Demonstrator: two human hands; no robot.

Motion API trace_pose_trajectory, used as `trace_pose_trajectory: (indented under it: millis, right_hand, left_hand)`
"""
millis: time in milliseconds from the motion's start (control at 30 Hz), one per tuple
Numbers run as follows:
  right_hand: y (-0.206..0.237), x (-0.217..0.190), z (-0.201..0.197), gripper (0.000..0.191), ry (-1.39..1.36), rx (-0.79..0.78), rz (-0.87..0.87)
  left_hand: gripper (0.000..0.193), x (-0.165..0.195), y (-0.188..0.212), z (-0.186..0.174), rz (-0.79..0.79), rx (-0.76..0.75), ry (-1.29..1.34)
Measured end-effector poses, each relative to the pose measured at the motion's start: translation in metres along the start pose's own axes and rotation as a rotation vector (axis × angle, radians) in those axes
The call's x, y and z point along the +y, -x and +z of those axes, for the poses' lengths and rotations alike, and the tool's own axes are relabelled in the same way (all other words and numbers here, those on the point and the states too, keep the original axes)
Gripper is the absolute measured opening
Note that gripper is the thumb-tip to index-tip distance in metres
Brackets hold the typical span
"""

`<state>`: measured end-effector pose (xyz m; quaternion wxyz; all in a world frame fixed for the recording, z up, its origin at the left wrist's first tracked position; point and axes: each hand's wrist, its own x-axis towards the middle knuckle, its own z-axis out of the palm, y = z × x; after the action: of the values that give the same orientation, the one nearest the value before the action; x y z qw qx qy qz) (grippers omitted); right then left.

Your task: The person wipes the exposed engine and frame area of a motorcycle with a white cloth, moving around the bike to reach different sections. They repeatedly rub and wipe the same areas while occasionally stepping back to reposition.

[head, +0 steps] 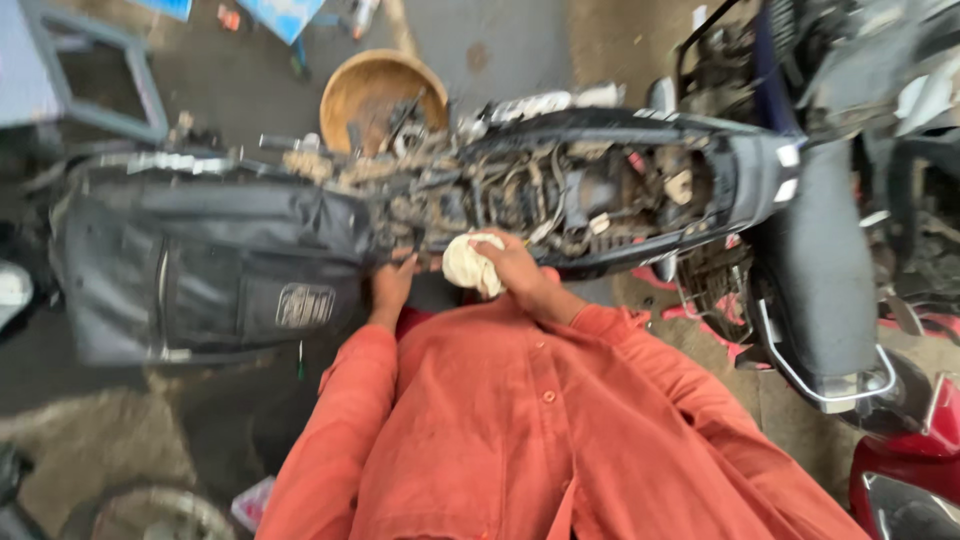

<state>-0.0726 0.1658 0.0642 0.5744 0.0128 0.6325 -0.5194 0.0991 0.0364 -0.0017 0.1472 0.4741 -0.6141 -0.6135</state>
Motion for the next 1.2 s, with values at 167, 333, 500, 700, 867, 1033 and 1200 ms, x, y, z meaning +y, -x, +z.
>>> trace_pose_trajectory:
  millis: [167, 333, 500, 700, 867, 1033, 1200]
  right_hand:
    - [-0.007, -0.022, -0.004, 0.027, -0.001, 0.040, -0.080]
    - [-0.012, -0.018, -0.006, 0.029, 0.016, 0.064, -0.077]
    - [-0.011, -0.012, -0.011, 0.030, 0.000, 0.037, -0.050]
    - [-0.010, -0.020, -0.016, 0.029, 0.074, 0.048, -0.018]
    - [-0.008, -0.025, -0.019, 0.029, 0.066, 0.041, 0.007]
    - [-0.007, -0.026, -0.022, 0.030, 0.163, 0.031, 0.002]
    - [0.001, -0.032, -0.022, 0.030, 0.192, 0.009, 0.027]
  left_hand:
    - [0.030, 0.019, 0.000, 0.001, 0.015, -0.001, -0.106]
    - [0.023, 0.033, 0.002, 0.001, -0.047, 0.032, -0.230]
    - [0.021, 0.038, 0.000, 0.005, -0.061, 0.052, 0.026]
    - [0.019, 0.040, 0.006, 0.010, -0.045, 0.092, 0.039]
    - [0.024, 0.042, 0.010, 0.020, -0.114, 0.145, 0.082]
    - [0.033, 0.044, 0.010, 0.021, -0.156, 0.090, -0.001]
    - [0.035, 0.043, 0.003, 0.018, -0.290, 0.028, -0.082]
